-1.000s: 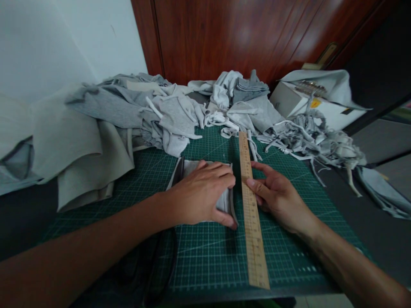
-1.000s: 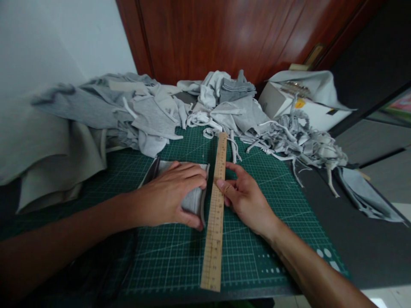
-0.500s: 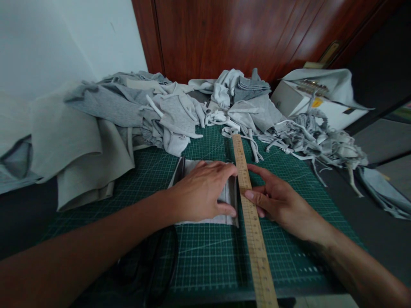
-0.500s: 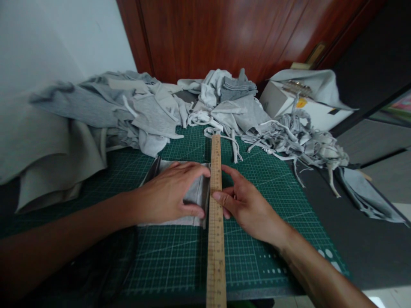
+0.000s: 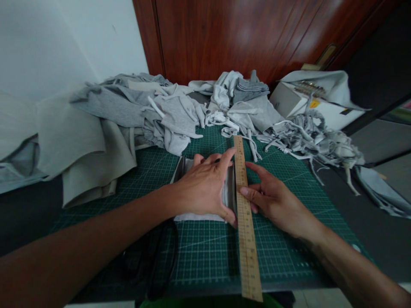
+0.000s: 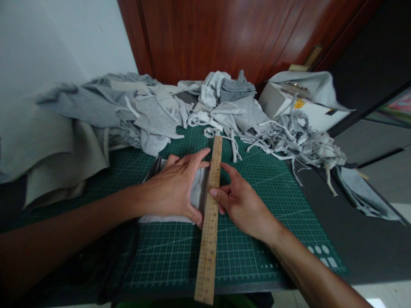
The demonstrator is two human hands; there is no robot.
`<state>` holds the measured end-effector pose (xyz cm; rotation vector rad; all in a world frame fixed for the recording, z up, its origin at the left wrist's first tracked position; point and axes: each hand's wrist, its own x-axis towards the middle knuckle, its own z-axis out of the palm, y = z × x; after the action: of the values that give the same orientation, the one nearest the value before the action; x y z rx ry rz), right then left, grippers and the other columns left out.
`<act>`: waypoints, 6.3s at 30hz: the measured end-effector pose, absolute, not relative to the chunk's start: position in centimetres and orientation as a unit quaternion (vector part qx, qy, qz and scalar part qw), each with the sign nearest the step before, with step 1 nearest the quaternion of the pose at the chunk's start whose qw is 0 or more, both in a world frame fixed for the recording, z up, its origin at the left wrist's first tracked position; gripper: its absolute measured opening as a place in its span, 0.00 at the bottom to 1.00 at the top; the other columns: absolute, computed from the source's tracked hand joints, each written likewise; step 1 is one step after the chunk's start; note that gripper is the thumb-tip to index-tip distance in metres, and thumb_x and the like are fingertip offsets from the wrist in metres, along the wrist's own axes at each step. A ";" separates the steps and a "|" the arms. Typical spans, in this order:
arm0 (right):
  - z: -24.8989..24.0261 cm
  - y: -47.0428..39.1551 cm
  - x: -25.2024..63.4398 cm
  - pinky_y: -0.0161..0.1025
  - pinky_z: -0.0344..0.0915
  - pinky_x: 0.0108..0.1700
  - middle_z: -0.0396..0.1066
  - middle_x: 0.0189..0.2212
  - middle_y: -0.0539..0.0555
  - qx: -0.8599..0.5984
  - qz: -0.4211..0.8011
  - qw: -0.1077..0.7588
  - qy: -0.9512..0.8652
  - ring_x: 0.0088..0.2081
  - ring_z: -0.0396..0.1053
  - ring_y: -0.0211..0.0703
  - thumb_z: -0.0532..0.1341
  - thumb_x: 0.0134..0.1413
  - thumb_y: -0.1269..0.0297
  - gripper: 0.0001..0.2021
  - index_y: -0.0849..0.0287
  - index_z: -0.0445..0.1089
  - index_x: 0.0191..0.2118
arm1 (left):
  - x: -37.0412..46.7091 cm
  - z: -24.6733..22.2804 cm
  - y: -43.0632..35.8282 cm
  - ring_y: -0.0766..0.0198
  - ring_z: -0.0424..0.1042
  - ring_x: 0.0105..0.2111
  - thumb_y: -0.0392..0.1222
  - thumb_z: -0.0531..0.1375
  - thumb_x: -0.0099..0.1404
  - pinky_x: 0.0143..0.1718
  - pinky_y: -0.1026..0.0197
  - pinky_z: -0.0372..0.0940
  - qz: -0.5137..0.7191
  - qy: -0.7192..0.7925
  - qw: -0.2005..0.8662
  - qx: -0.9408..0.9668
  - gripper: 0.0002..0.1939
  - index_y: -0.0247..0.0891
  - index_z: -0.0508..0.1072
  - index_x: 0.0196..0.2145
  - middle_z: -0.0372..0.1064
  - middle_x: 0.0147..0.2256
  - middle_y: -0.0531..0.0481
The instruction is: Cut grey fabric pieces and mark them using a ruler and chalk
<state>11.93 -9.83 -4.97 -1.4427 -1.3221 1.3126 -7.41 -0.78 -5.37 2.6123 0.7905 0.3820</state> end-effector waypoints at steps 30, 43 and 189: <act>-5.8 -8.8 12.0 0.36 0.47 0.18 0.57 0.18 0.42 -0.620 0.474 0.331 -0.530 0.16 0.50 0.35 0.62 0.68 0.48 0.15 0.53 0.67 0.38 | -7.4 -5.7 -0.8 0.28 0.52 0.70 0.71 0.71 0.45 0.62 0.31 0.47 0.123 0.293 0.178 0.931 0.80 0.38 0.27 0.76 0.61 0.69 0.30; -5.2 -8.9 11.7 0.38 0.61 0.26 0.74 0.25 0.50 -0.632 0.395 0.274 -0.607 0.23 0.69 0.41 0.58 0.71 0.54 0.11 0.55 0.68 0.40 | -7.7 -5.2 -0.7 0.30 0.55 0.69 0.71 0.73 0.42 0.61 0.34 0.50 0.098 0.283 0.162 0.940 0.77 0.38 0.38 0.76 0.62 0.69 0.29; -5.6 -9.4 12.3 0.29 0.64 0.16 0.70 0.34 0.46 -0.579 0.514 0.393 -0.497 0.21 0.67 0.32 0.77 0.49 0.60 0.35 0.59 0.64 0.59 | -8.8 -5.4 -11.9 0.39 0.64 0.66 0.46 0.62 0.69 0.67 0.33 0.62 0.126 0.321 0.174 0.922 0.27 0.35 0.71 0.63 0.66 0.66 0.35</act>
<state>12.34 -9.38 -5.60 -1.4684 -1.2603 1.3048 -8.75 -11.87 -5.40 2.6148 0.9110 0.3572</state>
